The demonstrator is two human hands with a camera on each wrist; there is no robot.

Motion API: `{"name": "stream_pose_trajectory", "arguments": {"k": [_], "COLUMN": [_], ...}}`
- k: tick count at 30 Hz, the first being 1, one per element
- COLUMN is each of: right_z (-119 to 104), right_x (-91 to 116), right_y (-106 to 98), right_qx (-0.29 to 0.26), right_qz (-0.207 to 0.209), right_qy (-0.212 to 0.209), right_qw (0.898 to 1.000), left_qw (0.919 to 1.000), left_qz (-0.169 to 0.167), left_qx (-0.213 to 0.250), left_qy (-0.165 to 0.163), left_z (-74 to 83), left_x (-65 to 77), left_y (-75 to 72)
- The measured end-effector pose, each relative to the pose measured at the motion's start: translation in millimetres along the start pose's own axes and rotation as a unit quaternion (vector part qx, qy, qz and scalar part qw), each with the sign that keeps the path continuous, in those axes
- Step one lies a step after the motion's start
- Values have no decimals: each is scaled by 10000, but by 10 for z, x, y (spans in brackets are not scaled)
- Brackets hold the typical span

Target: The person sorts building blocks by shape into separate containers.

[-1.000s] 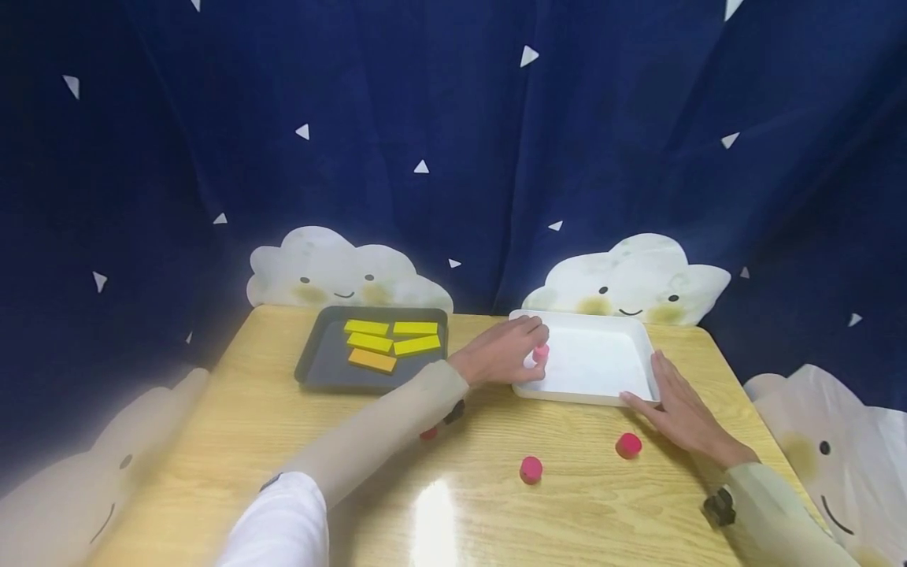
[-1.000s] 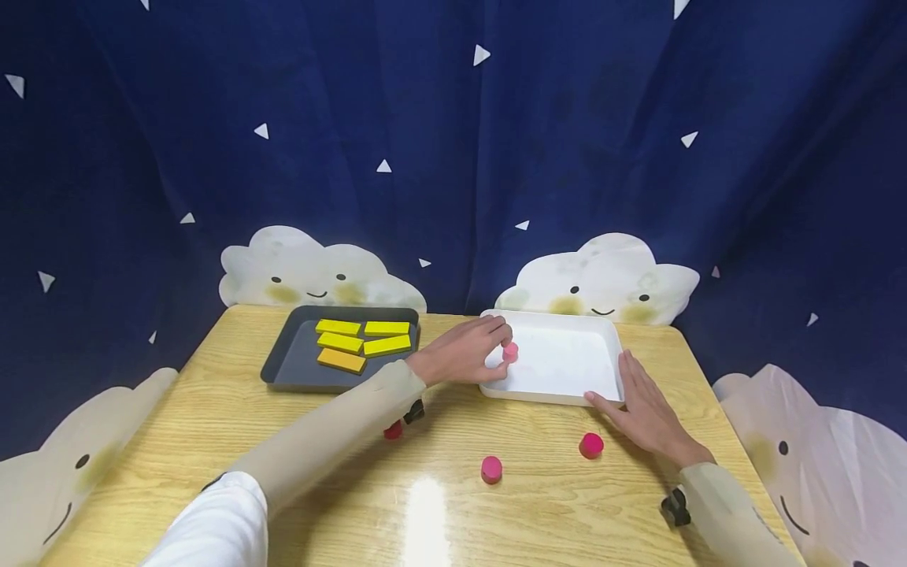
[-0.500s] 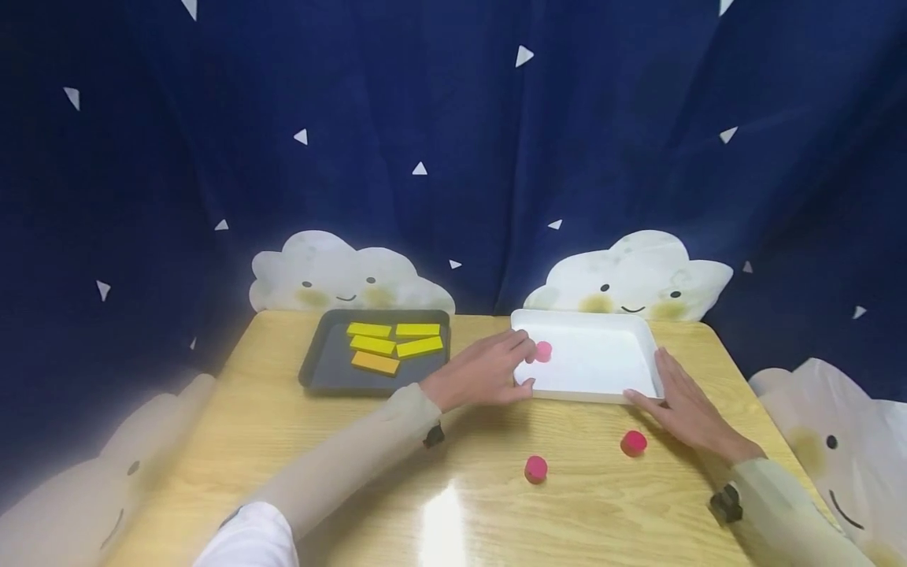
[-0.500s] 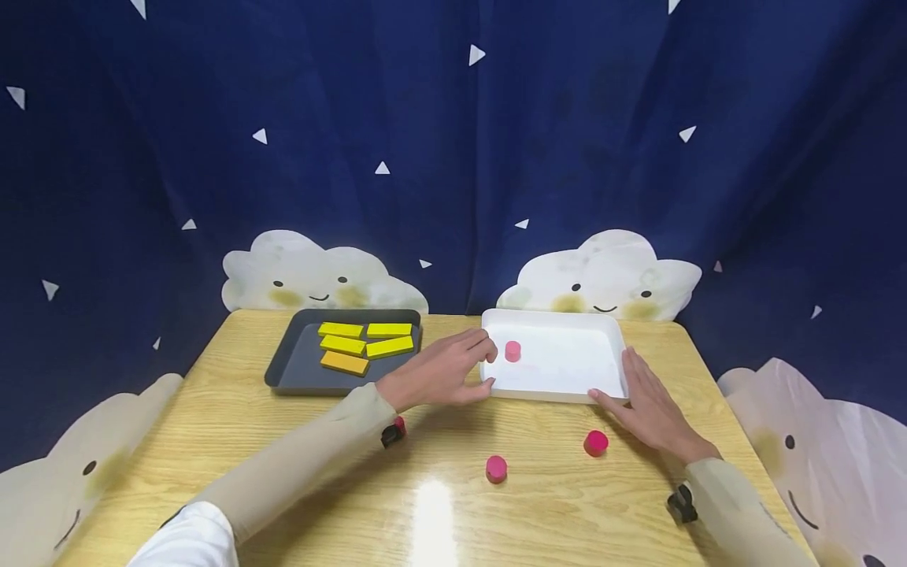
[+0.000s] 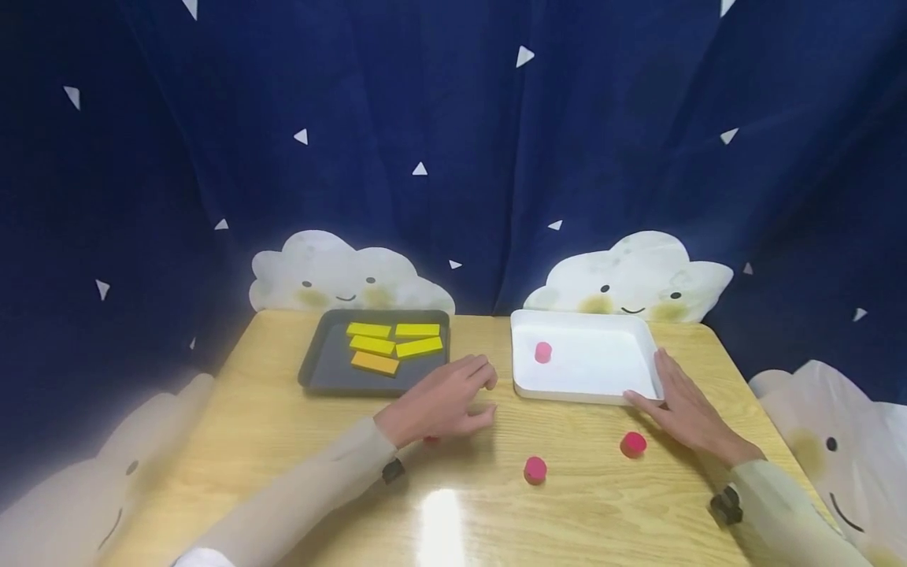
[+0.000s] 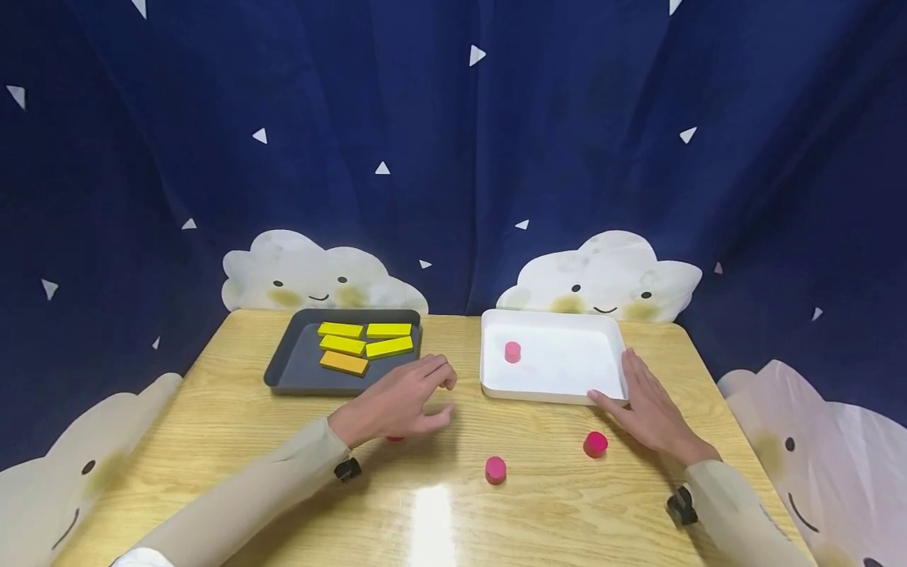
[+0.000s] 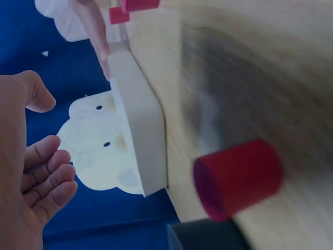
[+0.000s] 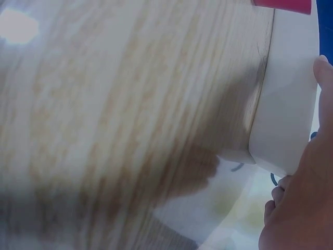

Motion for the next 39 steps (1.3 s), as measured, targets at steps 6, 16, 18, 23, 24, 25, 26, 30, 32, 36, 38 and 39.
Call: {"name": "stream_pose_trajectory", "arguments": {"k": [6,16,18,23,24,25,26,30,32,36,38,39], "right_z": [-9,-4,-5,-6,-6,-7,-6,-8,-7,-5,-8,-10], "right_x": [-28,-13,-11,-6,-5,-3,-1,7,11,8,3,0], "right_y": [-5,24,24,14,12,11,11,9,8,11,13,13], "right_qx": [26,11,2,12,19,20,20,20,19,20,24,23], "right_qz": [-31,-54,-55,-56,-57,-60,-61,-69,-71,-70,-77,-80], "right_qy": [7,85,93,100,100,100,101,91,89,96,105,110], "right_qw": [10000,9999,9999,9999,9999,9999,9999,9999,9999,9999,9999,9999], "left_qw": [9997,9971,9970,9973,9973,9973,9972,9968,9964,9956,9954,9952], "left_qz": [59,333,301,329,355,355,358,227,118,-51,-114,-149], "left_qx": [96,231,208,145,124,102,92,82,99,86,65,57], "left_qy": [-214,-640,-686,-639,-624,-638,-643,-764,-836,-932,-953,-962], "left_z": [-88,-254,-287,-333,-338,-341,-344,-354,-358,-359,-357,-358], "left_x": [255,596,640,735,751,767,782,832,850,866,869,871], "left_y": [26,91,103,119,120,121,124,142,157,176,179,182]}}
Point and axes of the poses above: each hand's wrist, its own x-axis away from the middle knuckle, its own y-axis out of the palm, z = x × y, the point moved 3 cm from there along -x, towards the middle knuckle, and after that the axes turned 10 degrees about -y, right-handed, at the moved point
